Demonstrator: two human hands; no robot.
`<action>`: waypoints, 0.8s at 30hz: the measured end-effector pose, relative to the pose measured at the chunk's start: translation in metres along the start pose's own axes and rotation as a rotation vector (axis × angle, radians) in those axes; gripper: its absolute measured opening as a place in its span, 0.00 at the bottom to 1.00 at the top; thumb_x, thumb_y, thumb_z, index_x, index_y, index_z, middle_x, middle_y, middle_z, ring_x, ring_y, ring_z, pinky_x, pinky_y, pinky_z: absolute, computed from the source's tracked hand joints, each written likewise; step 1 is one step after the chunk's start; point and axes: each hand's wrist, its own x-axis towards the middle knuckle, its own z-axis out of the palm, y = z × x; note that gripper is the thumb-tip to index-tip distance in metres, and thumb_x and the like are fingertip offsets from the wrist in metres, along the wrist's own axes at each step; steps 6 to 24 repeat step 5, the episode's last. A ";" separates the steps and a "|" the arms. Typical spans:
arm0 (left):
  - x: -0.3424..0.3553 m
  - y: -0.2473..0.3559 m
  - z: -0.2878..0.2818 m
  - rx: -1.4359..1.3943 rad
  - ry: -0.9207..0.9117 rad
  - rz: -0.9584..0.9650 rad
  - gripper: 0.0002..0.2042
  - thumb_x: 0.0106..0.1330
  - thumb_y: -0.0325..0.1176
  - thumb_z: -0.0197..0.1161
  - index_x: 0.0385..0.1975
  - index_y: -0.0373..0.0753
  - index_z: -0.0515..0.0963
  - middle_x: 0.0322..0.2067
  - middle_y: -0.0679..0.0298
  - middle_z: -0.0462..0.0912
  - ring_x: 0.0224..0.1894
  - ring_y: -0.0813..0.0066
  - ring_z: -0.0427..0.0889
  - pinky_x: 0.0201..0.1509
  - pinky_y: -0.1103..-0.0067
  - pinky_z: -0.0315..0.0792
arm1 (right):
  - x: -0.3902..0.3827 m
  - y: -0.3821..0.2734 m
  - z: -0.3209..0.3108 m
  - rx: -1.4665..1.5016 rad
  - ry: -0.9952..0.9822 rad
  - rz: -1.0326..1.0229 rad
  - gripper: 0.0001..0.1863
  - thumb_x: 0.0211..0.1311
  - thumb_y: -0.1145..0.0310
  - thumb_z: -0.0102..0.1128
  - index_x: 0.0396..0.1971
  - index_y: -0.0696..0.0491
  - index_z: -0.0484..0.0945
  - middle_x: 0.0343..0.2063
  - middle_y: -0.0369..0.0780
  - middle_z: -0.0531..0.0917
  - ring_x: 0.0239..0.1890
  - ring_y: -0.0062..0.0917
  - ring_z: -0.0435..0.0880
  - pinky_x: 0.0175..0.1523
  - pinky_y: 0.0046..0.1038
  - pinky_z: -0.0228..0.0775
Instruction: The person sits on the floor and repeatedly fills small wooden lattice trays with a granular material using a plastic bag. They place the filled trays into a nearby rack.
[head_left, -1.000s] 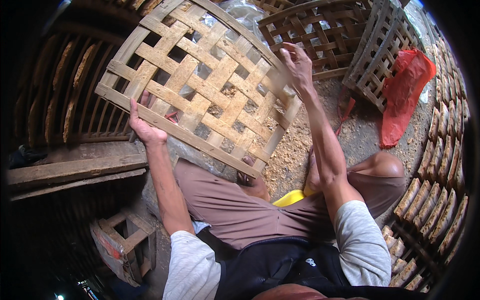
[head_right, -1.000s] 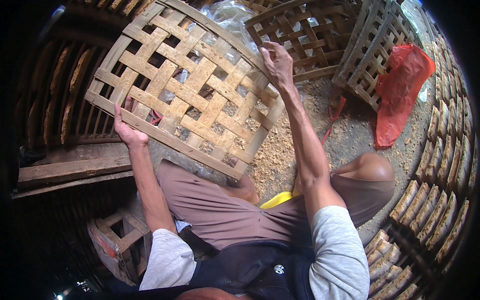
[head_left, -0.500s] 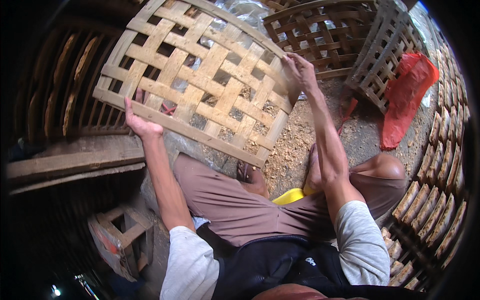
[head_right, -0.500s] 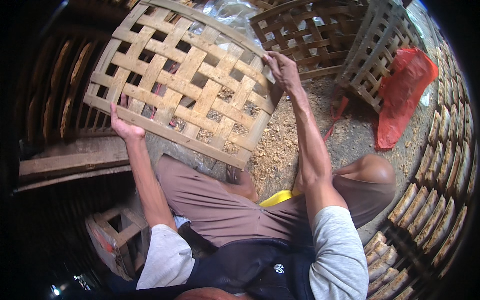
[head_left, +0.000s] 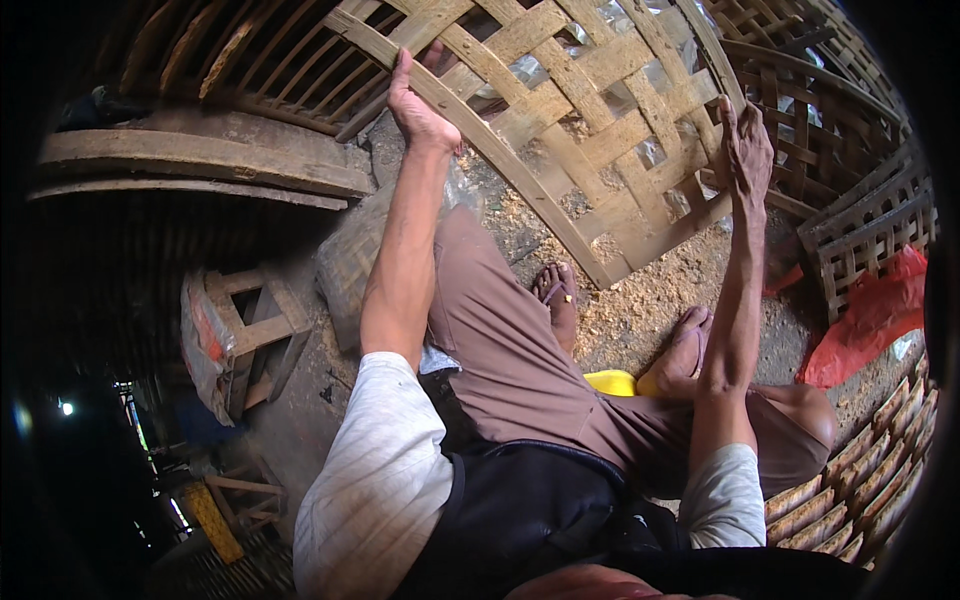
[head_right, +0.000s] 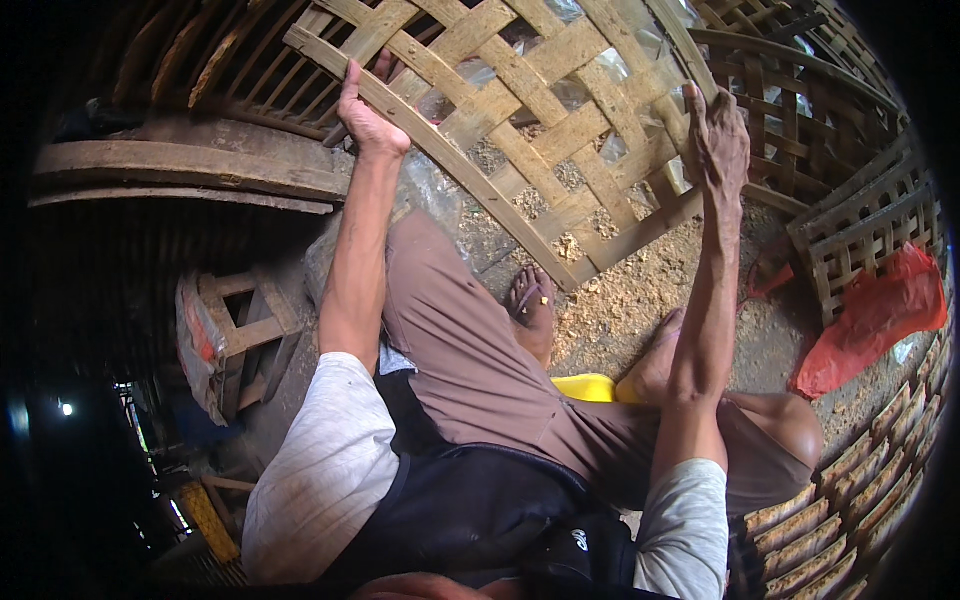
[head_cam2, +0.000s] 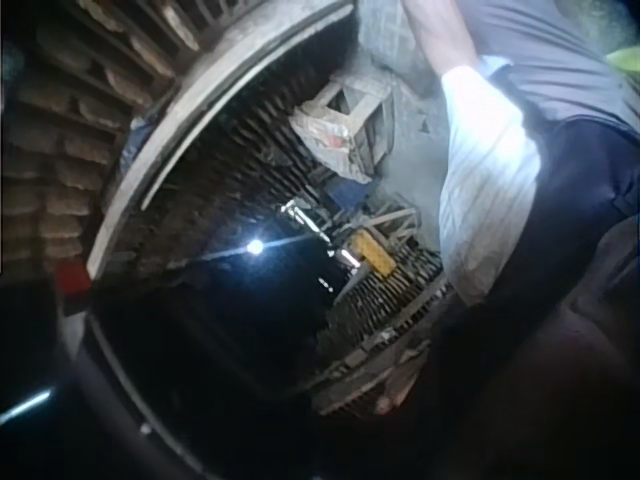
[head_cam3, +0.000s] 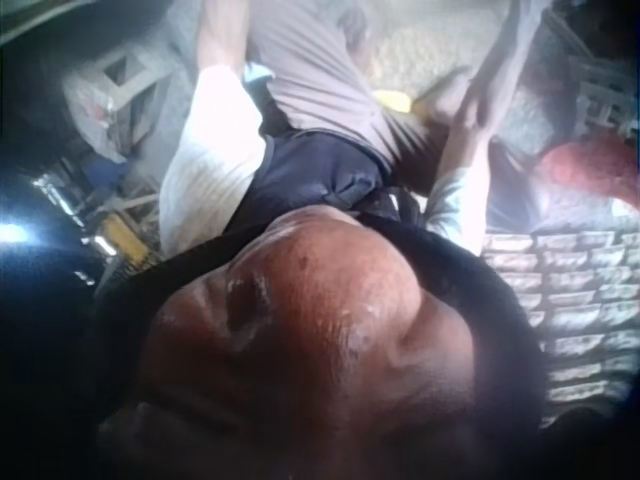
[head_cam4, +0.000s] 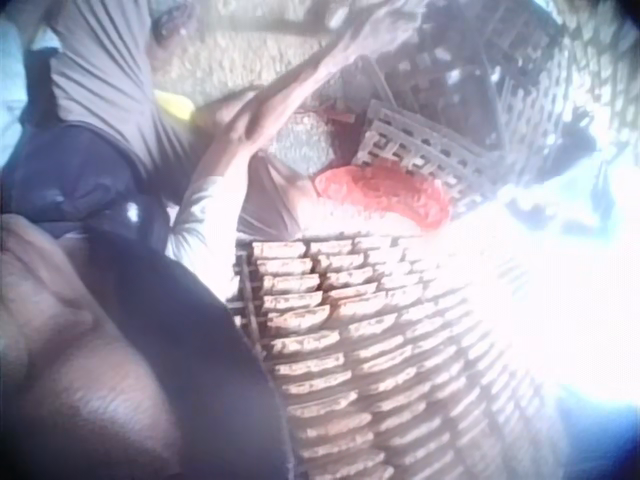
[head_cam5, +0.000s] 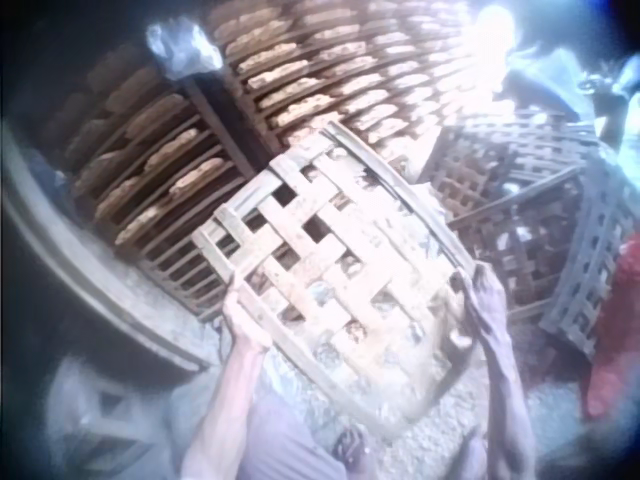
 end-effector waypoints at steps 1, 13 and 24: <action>0.000 -0.001 0.000 0.012 0.005 -0.020 0.31 0.61 0.56 0.62 0.56 0.39 0.70 0.48 0.60 0.75 0.56 0.58 0.73 0.59 0.54 0.67 | 0.000 -0.003 -0.008 0.066 -0.143 0.084 0.33 0.65 0.35 0.48 0.38 0.56 0.76 0.28 0.47 0.81 0.34 0.42 0.81 0.41 0.37 0.70; 0.013 -0.012 -0.013 0.343 0.033 0.131 0.35 0.57 0.60 0.65 0.55 0.37 0.70 0.48 0.56 0.74 0.55 0.60 0.72 0.59 0.55 0.66 | 0.010 0.010 -0.015 0.474 -0.333 0.282 0.31 0.61 0.34 0.55 0.28 0.53 0.76 0.19 0.36 0.70 0.27 0.19 0.72 0.36 0.27 0.68; 0.013 -0.012 -0.013 0.343 0.033 0.131 0.35 0.57 0.60 0.65 0.55 0.37 0.70 0.48 0.56 0.74 0.55 0.60 0.72 0.59 0.55 0.66 | 0.010 0.010 -0.015 0.474 -0.333 0.282 0.31 0.61 0.34 0.55 0.28 0.53 0.76 0.19 0.36 0.70 0.27 0.19 0.72 0.36 0.27 0.68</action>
